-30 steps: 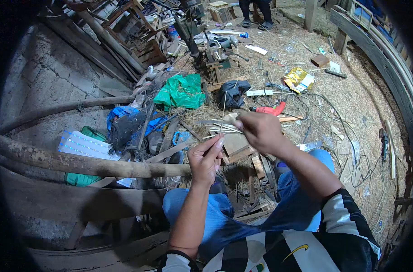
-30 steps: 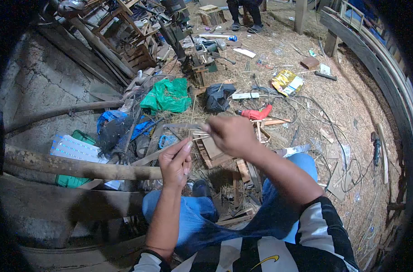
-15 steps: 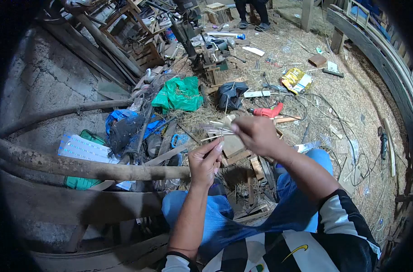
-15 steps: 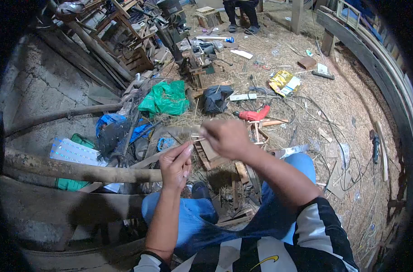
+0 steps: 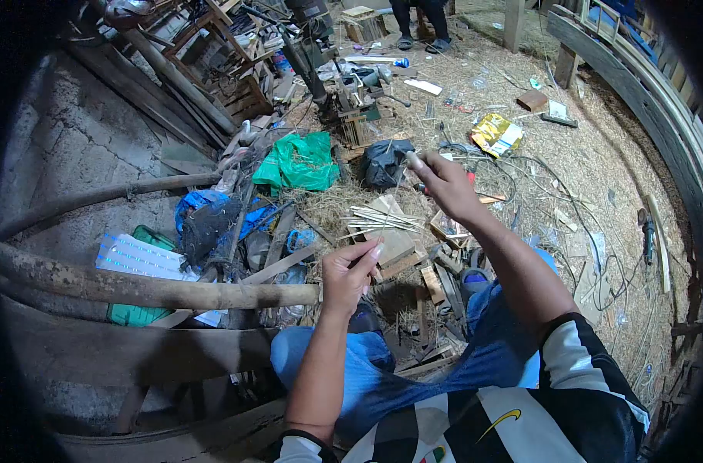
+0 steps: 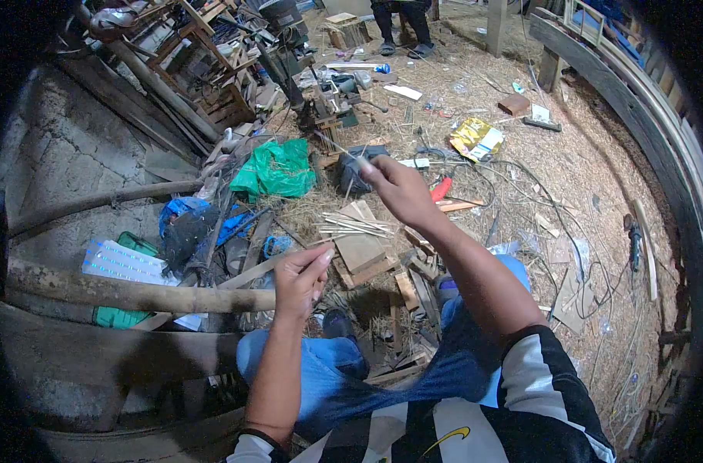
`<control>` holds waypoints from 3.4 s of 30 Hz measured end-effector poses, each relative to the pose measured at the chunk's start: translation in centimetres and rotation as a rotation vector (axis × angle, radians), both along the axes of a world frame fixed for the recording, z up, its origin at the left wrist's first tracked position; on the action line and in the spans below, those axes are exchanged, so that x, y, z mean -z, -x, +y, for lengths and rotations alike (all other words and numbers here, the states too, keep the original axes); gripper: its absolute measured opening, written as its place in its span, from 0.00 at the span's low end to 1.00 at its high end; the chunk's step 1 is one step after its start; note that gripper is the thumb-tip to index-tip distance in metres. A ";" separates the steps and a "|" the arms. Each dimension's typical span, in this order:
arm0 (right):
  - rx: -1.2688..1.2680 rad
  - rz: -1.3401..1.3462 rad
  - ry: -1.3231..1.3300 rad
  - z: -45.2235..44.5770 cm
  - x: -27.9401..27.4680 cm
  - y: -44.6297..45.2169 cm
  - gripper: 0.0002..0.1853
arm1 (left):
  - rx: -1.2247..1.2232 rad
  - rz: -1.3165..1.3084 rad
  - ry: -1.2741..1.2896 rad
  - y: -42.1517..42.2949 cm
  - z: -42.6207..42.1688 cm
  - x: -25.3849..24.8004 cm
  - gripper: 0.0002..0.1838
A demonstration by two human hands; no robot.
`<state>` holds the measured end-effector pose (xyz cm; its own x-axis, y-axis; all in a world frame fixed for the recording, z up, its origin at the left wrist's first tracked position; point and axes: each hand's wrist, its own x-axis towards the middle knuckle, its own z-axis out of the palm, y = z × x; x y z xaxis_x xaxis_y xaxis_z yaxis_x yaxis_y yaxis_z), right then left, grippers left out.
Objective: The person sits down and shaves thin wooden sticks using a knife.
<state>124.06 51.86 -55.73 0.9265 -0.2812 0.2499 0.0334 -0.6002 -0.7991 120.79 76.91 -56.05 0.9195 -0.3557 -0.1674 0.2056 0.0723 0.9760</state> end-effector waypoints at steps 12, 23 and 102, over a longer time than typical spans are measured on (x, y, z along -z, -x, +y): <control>-0.368 0.078 -0.307 -2.6 -0.6 3.4 0.18 | 0.216 -0.230 -0.328 1.0 2.7 -1.2 0.09; -0.260 0.133 -0.118 -8.3 2.4 6.8 0.15 | 0.264 -0.396 -0.418 -3.8 -2.1 1.2 0.12; 0.218 0.296 -0.272 -0.2 31.3 -1.8 0.19 | -0.167 0.441 -0.458 -10.5 2.3 22.4 0.17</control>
<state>125.89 51.65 -87.07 0.8590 -0.4960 -0.1267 -0.3239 -0.3350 -0.8848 131.32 79.26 -78.47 0.7666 -0.0171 -0.6419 0.6156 -0.2648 0.7422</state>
